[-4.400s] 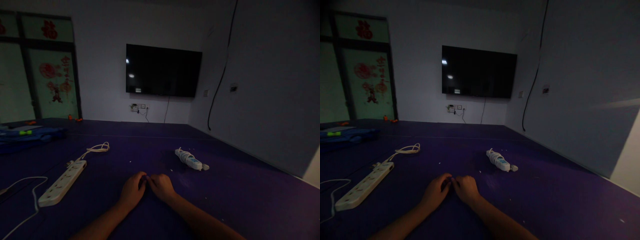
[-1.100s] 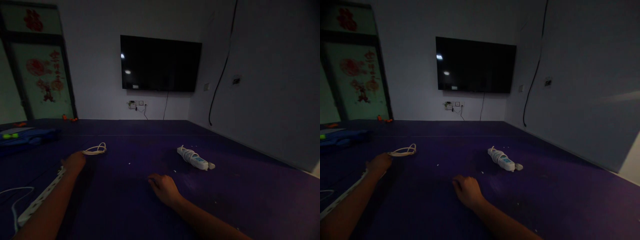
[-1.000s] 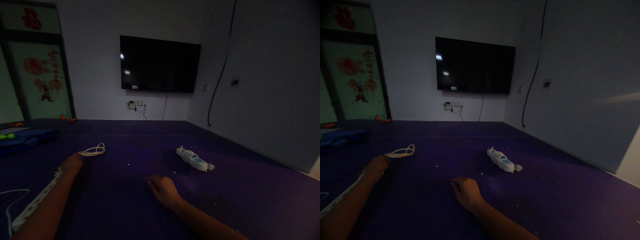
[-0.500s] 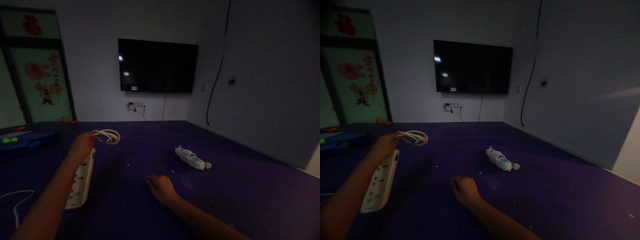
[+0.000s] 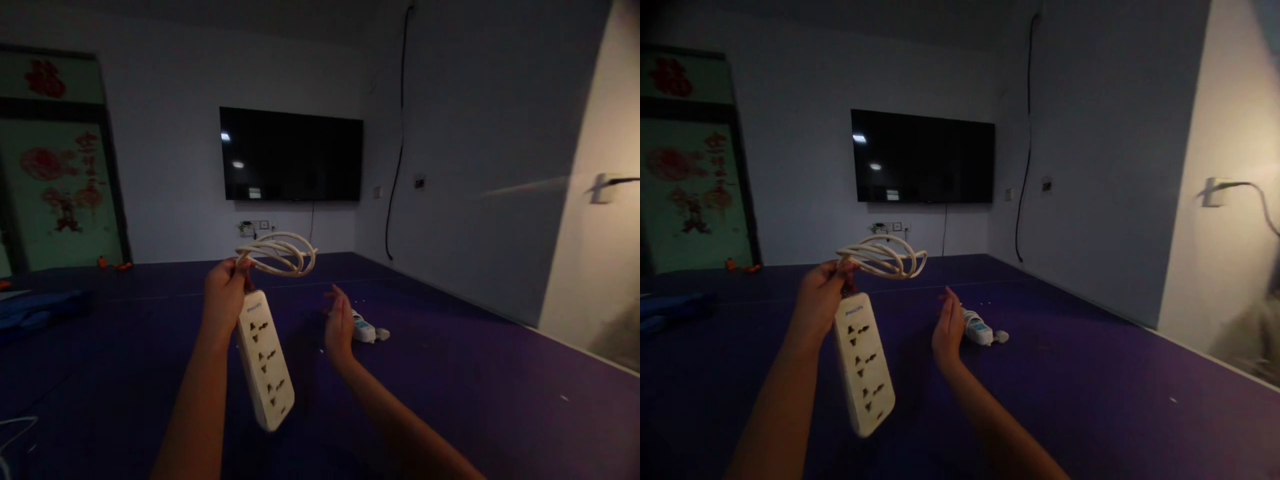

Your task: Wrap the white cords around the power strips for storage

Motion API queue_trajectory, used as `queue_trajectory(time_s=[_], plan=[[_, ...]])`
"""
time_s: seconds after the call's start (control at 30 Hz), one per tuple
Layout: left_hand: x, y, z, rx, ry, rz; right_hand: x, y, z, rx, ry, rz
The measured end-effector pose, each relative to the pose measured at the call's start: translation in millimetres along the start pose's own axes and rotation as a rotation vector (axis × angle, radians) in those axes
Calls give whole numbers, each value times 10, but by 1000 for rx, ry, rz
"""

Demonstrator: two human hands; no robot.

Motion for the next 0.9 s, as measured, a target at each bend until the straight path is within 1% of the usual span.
queue_trajectory(time_s=[0.03, 0.07, 0.13, 0.17, 0.23, 0.33, 0.37, 0.43, 0.53, 0.6, 0.67, 0.73, 0.8, 0.9], plan=[[-25, -6, 35, -32, -21, -27, 192, -144, -23, 39, 37, -16], [-45, -8, 61, -59, -38, -49, 374, -293, -35, 72, 37, -28], [-66, 3, 87, -90, -59, -71, 667, -564, -29, 112, -28, -8], [-68, 15, 89, -97, -60, -72, 763, -673, -9, 131, -94, 17], [-61, 43, 79, -97, -47, -61, 842, -833, 59, 179, -250, 39], [-35, 57, 42, -94, -12, -54, 730, -956, 220, 205, -521, -42], [-23, 48, 25, -91, 1, -51, 663, -973, 281, 202, -579, -79], [4, 14, -16, -72, 26, -41, 541, -980, 404, 180, -619, -134], [51, -54, -96, -41, 58, -32, 446, -942, 565, 105, -579, -164], [76, -86, -154, -32, 56, -36, 429, -895, 639, 56, -561, -167], [89, -96, -212, -31, 39, -54, 419, -837, 691, 37, -588, -138], [88, -90, -263, -46, 20, -85, 396, -774, 735, 51, -639, -78], [82, -76, -303, -71, 20, -105, 362, -721, 784, 92, -687, -34], [80, -65, -336, -74, 30, -124, 314, -662, 865, 172, -706, -14]])
Point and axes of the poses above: each hand's wrist, its own x-axis towards the middle knuckle, its own z-axis out of the palm, y = z × x, the point moved 2 cm from there along x, towards the middle knuckle, and after that the axes turned 2 degrees about x, right-handed, at the moved point
